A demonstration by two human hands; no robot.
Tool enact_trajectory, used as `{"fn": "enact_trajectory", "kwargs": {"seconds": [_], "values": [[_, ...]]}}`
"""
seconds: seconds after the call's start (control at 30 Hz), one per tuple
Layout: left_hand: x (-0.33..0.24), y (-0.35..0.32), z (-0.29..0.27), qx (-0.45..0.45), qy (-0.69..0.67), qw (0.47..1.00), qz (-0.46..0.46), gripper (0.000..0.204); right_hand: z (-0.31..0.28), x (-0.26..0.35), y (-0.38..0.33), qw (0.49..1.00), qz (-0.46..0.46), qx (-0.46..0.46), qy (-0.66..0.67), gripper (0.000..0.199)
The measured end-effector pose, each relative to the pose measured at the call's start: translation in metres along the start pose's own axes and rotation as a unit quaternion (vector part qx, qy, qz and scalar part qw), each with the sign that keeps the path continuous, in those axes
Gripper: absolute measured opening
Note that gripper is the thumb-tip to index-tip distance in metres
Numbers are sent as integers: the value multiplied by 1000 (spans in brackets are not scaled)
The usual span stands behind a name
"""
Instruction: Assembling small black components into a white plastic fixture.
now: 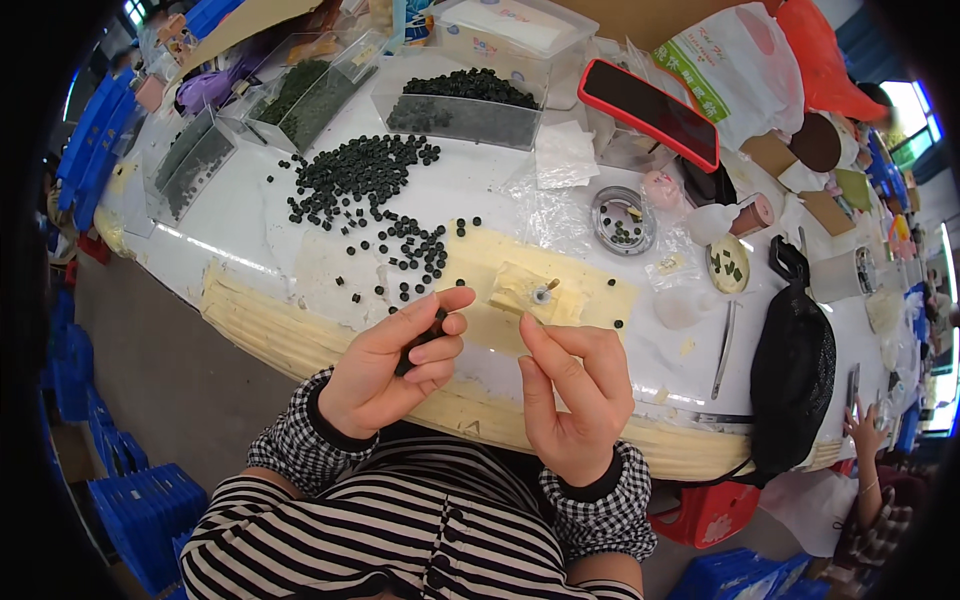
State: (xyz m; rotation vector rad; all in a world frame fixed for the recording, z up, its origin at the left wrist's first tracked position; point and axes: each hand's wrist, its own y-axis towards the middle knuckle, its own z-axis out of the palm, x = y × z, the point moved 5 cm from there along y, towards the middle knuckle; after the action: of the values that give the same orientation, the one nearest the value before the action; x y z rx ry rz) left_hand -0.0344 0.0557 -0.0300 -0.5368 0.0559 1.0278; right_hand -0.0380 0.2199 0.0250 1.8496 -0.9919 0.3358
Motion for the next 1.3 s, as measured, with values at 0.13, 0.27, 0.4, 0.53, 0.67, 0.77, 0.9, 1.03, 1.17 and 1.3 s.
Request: {"fn": "enact_trajectory", "kwargs": {"seconds": [0.13,0.27,0.4,0.53,0.67,0.77,0.9,1.03,1.17,1.3], "values": [[3,5,-6,33,17,999,-3,29,-9,-3,10,1000,-4,-1,-30,34],[4,8,-3,31,68,997,-5,27,-16,-3,19,999,-6,-6,-48,29],[4,7,5,15,163,986,-14,25,-7,8,24,997,-48,39,-46,29],[3,-1,6,32,196,980,2,24,-1,12,18,996,-58,54,-51,31],[-36,-28,-20,-5,142,983,118,23,1,11,8,997,-32,64,-37,32],[-74,-47,-51,-75,67,967,234,23,33,20,-7,985,-48,163,2,33],[-102,-64,-72,-88,4,941,326,24,93,50,-29,943,-116,313,-11,63],[-105,-75,-68,-49,2,937,347,24,134,66,-30,929,-123,348,-13,82],[-98,-75,-69,-55,12,946,320,24,135,52,-15,936,-89,326,-103,87],[-80,-65,-59,-53,34,964,257,24,117,50,-1,950,-78,279,-114,80]]}}
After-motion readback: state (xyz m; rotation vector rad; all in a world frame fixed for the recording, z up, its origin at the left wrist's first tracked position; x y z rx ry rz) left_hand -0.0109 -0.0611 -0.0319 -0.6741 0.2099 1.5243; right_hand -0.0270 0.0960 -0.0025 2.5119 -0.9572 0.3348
